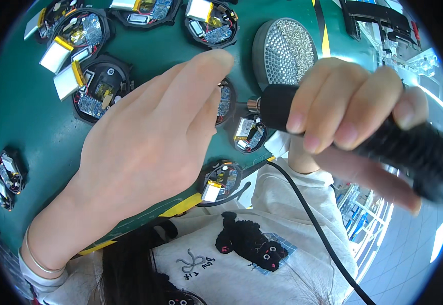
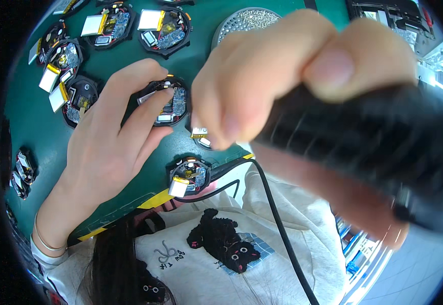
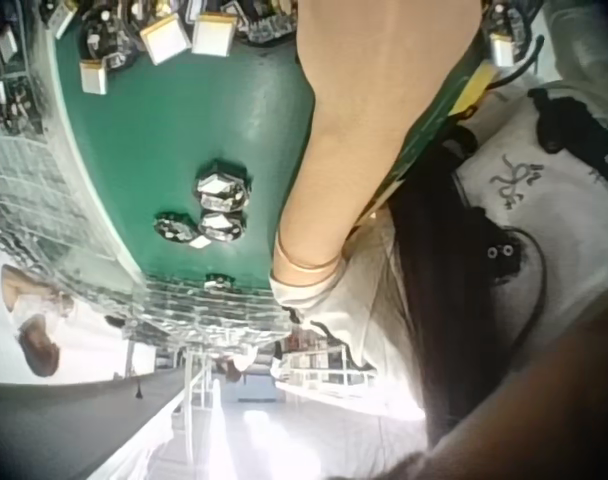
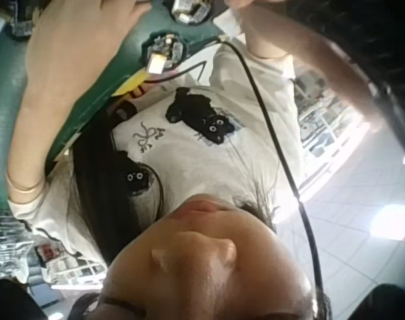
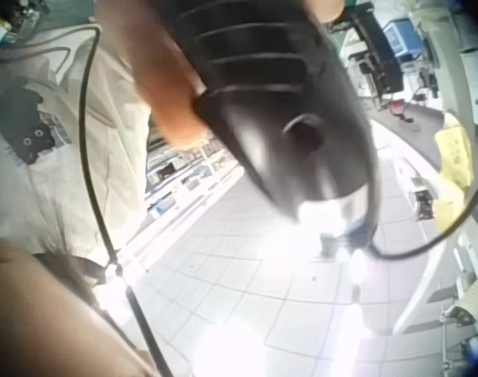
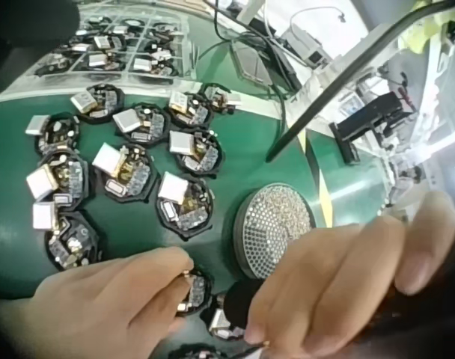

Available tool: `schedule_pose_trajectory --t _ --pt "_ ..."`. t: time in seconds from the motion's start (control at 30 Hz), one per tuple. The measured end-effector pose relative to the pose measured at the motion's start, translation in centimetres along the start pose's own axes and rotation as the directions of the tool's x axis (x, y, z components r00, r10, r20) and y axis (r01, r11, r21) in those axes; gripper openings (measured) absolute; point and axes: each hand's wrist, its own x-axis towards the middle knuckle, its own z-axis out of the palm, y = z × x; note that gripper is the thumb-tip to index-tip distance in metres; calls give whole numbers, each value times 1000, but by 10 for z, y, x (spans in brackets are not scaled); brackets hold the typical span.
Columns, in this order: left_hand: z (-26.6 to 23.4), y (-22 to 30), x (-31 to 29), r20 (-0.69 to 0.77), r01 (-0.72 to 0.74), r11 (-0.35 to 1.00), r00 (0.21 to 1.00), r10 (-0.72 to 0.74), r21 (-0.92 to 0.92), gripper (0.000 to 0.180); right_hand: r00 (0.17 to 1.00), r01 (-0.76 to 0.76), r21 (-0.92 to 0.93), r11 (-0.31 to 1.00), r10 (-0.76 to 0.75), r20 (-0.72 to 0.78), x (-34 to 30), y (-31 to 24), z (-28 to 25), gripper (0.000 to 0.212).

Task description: Assembling electronic devices using a hot air rework tool to secure components.

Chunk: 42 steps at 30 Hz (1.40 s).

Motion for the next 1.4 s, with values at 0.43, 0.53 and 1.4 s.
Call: schedule_pose_trajectory --t 0.43,0.53,1.4 --pt "-4 -19 3 152 84 990 986 -67 -109 45 988 -3 -178 984 -25 -154 -27 3 -71 103" --pt "-5 -18 5 163 143 987 978 -130 -71 43 994 -7 -206 979 -16 -110 -24 7 -74 102" --pt "-8 -19 12 140 97 991 987 -84 -93 39 999 -37 13 999 37 -6 -2 14 -24 90"
